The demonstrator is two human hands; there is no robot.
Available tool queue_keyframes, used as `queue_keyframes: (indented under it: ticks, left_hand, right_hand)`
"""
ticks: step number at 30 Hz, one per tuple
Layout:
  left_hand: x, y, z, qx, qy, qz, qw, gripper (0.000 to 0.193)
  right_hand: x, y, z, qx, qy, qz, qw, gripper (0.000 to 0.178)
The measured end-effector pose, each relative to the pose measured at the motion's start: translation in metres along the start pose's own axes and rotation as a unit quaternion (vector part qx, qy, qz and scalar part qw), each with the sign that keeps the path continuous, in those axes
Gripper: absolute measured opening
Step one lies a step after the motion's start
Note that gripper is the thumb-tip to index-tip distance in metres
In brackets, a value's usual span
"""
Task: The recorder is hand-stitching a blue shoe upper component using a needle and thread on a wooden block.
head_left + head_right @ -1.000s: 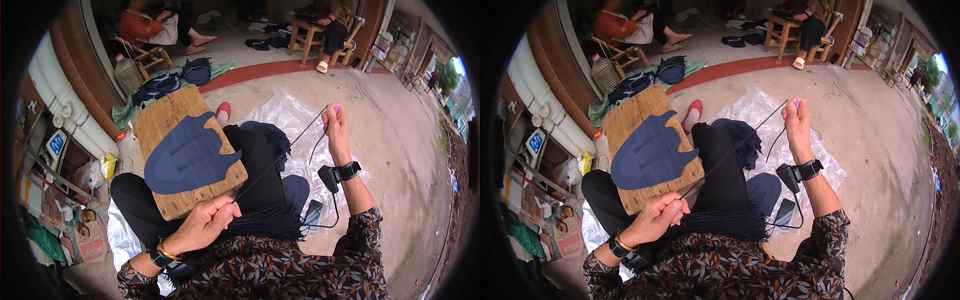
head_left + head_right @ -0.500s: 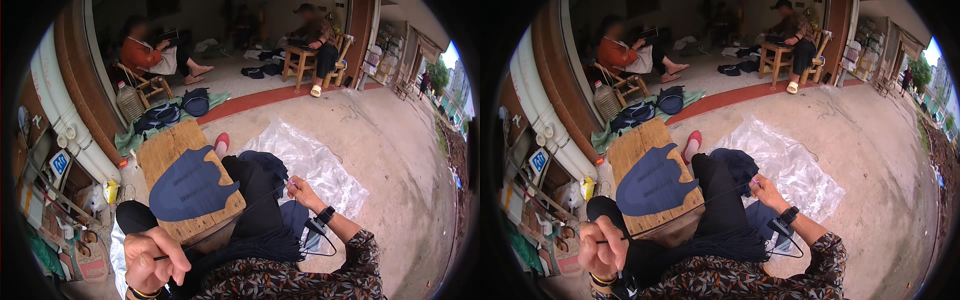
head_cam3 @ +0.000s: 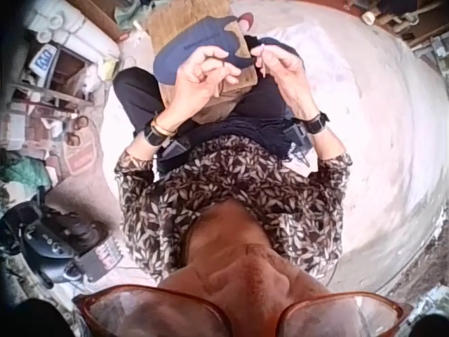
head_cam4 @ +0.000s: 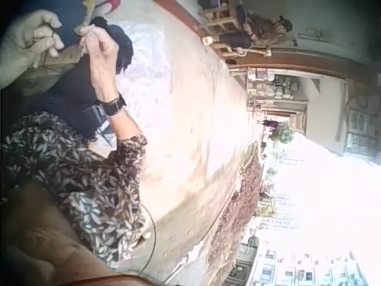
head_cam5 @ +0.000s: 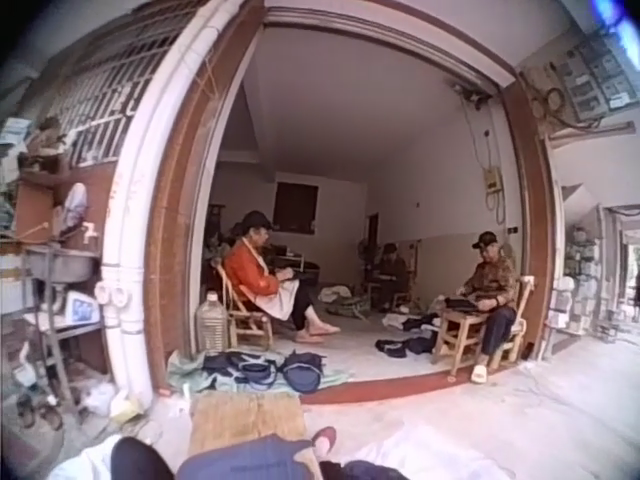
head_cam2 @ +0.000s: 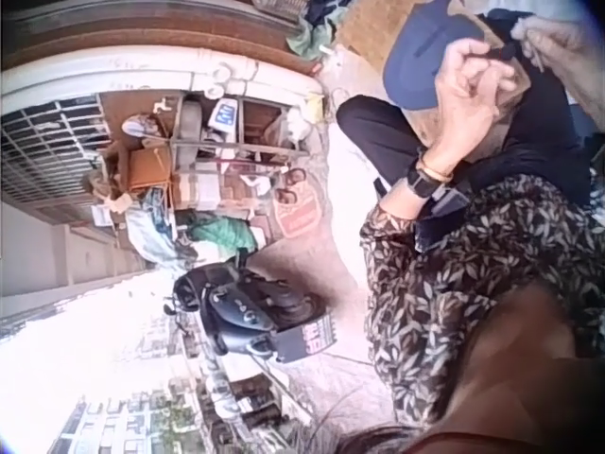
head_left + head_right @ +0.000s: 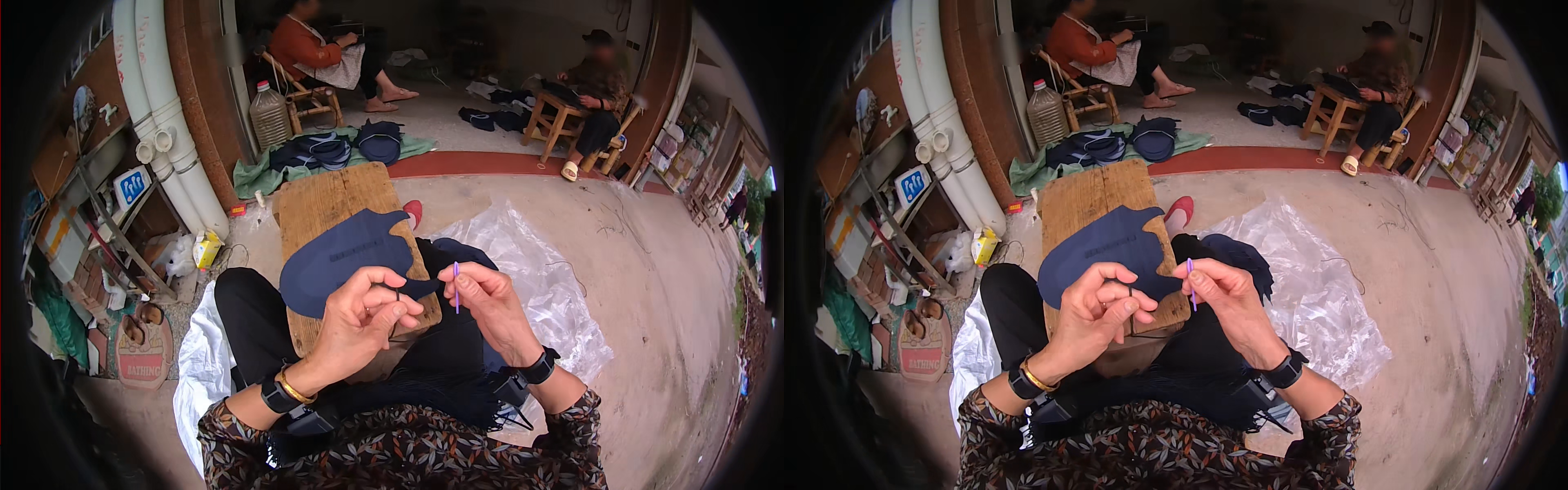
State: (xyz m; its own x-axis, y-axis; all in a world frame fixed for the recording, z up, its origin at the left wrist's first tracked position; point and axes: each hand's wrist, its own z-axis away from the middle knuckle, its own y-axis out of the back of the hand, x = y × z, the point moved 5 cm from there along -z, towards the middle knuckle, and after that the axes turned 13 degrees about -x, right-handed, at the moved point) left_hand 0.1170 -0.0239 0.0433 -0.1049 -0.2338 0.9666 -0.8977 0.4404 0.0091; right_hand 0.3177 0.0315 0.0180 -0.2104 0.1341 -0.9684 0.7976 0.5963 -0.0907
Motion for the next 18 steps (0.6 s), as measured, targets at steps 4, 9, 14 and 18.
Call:
queue_keyframes:
  ticks: [4,9,14,18]
  left_hand:
    - [-0.008,0.008,0.0,0.015,0.04,0.033,0.999,0.029]
    - [-0.017,0.018,0.008,0.01,0.093,0.04,0.995,0.022]
    - [-0.016,0.014,0.016,0.004,0.098,0.006,0.995,0.022]
    - [-0.015,0.011,0.015,-0.026,0.112,-0.01,0.993,0.024]
  right_hand:
    - [-0.005,-0.03,-0.018,-0.023,0.003,-0.016,1.0,0.023]
    - [0.001,-0.048,-0.02,-0.027,-0.025,0.079,0.996,0.022]
    - [0.0,-0.057,-0.021,-0.044,-0.006,0.15,0.988,0.024]
    - [-0.002,-0.062,-0.022,-0.067,0.004,0.181,0.981,0.025]
